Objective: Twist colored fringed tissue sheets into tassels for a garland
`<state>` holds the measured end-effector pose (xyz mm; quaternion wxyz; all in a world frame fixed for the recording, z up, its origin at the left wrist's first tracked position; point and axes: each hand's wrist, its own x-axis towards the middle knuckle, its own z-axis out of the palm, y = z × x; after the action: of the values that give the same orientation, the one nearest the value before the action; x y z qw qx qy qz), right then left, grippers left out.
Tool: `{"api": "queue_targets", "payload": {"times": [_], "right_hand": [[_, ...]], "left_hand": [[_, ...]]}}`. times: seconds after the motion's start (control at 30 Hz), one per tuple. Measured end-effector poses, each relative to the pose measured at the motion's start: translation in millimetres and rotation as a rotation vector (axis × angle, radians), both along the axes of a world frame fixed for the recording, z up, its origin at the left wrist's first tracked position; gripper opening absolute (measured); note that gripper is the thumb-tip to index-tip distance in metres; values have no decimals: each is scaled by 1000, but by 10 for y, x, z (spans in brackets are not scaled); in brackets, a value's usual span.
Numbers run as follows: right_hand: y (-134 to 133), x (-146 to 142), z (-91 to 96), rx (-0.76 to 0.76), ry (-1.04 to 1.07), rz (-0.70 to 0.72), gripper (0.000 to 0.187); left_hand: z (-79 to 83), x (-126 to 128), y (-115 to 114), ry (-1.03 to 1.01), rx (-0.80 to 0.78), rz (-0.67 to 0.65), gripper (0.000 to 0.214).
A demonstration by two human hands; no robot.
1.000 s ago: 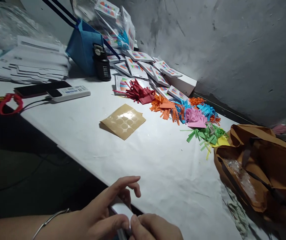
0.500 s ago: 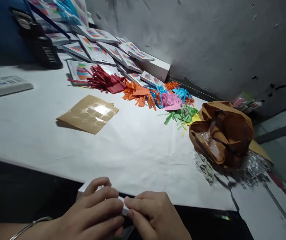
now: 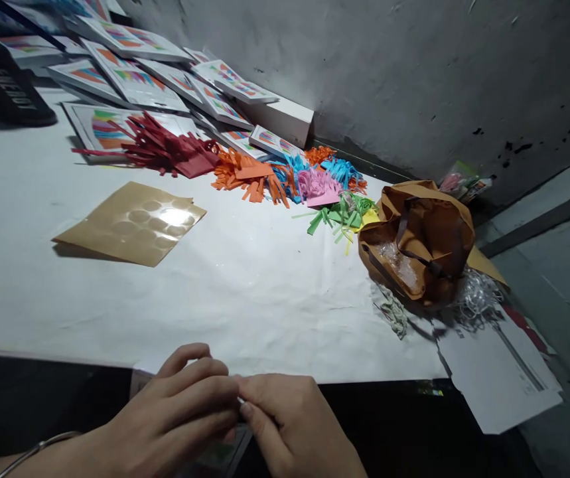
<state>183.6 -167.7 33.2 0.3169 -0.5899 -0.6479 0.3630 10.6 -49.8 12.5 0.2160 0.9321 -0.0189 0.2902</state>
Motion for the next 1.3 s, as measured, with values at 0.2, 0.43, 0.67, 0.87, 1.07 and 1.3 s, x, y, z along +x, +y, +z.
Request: {"api": "queue_targets", "payload": {"times": [0.2, 0.43, 0.67, 0.87, 1.07, 1.3], "right_hand": [[-100, -47, -105, 136, -163, -6, 27], [-289, -150, -579, 484, -281, -155, 43], [-277, -345, -830, 601, -48, -422, 31], [-268, -294, -864, 563, -19, -468, 30], [-188, -501, -495, 673, -386, -656, 72], [746, -586, -294, 330, -751, -141, 95]], "left_hand": [[-70, -31, -45, -36, -77, 32, 21], [-96, -196, 0, 48, -26, 133, 24], [-177, -323, 253, 105, -102, 101, 24], [-347, -390, 244, 12, -411, 77, 32], [165, -407, 640, -182, -517, 402, 19], [178, 188, 1310, 83, -768, 602, 50]]}}
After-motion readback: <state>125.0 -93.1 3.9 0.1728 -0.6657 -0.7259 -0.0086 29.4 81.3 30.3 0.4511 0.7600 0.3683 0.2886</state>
